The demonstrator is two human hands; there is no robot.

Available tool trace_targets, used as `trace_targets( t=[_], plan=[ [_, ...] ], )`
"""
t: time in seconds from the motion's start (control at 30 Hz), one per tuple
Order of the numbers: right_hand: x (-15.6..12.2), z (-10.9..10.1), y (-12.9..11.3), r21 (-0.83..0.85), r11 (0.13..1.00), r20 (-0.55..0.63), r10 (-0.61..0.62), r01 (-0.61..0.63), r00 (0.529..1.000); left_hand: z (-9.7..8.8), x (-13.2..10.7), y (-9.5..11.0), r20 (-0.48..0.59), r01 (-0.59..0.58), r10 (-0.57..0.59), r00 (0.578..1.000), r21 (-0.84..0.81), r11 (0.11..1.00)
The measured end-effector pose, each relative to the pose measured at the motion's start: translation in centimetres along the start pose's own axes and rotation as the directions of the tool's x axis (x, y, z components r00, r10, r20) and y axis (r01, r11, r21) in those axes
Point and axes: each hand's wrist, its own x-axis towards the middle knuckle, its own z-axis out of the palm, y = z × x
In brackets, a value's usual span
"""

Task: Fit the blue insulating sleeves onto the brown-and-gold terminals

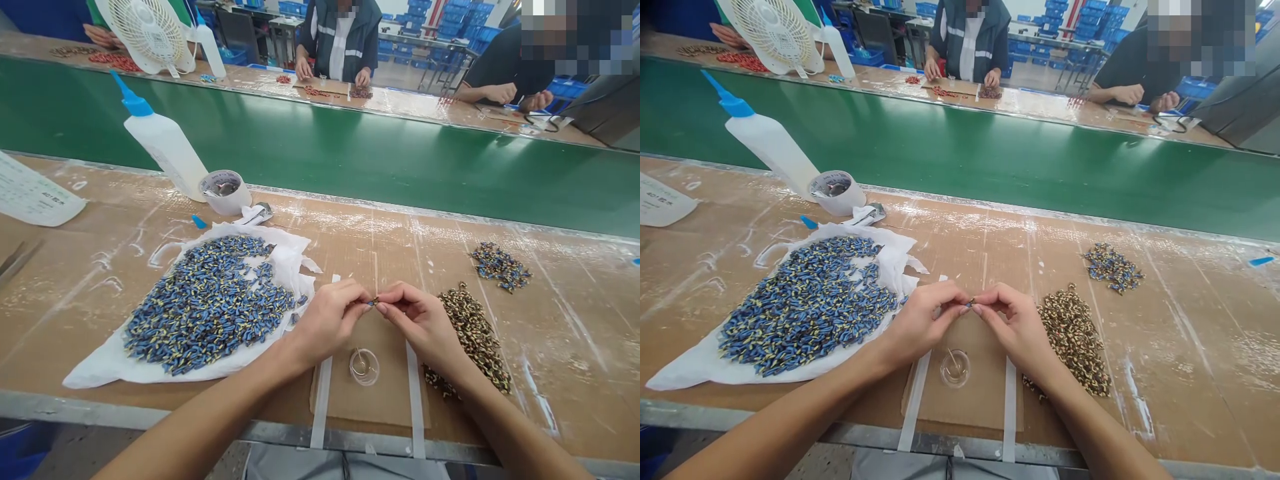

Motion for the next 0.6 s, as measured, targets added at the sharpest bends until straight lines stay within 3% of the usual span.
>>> trace_targets(
  t=[0.13,0.3,0.47,0.6],
  plan=[
    [-0.24,0.17,-0.30,0.000,1.000,0.002,-0.022,0.022,1.000,-0.27,-0.10,0.12,-0.052,-0.053,0.060,0.997,0.131,0.990],
    [-0.37,0.36,-0.39,-0.010,1.000,0.044,-0.028,0.029,0.999,-0.54,-0.05,-0.01,0.033,-0.115,0.110,0.993,0.282,0.953],
    [-0.13,0.49,-0.14,0.058,0.998,0.120,0.030,-0.037,0.992,-0.80,0.14,-0.24,0.130,-0.133,0.100,0.986,0.273,0.953],
    [-0.05,0.65,0.28,0.133,0.988,0.135,0.056,-0.074,0.989,-0.91,0.17,-0.18,0.143,-0.111,0.084,0.986,0.195,0.975]
  ],
)
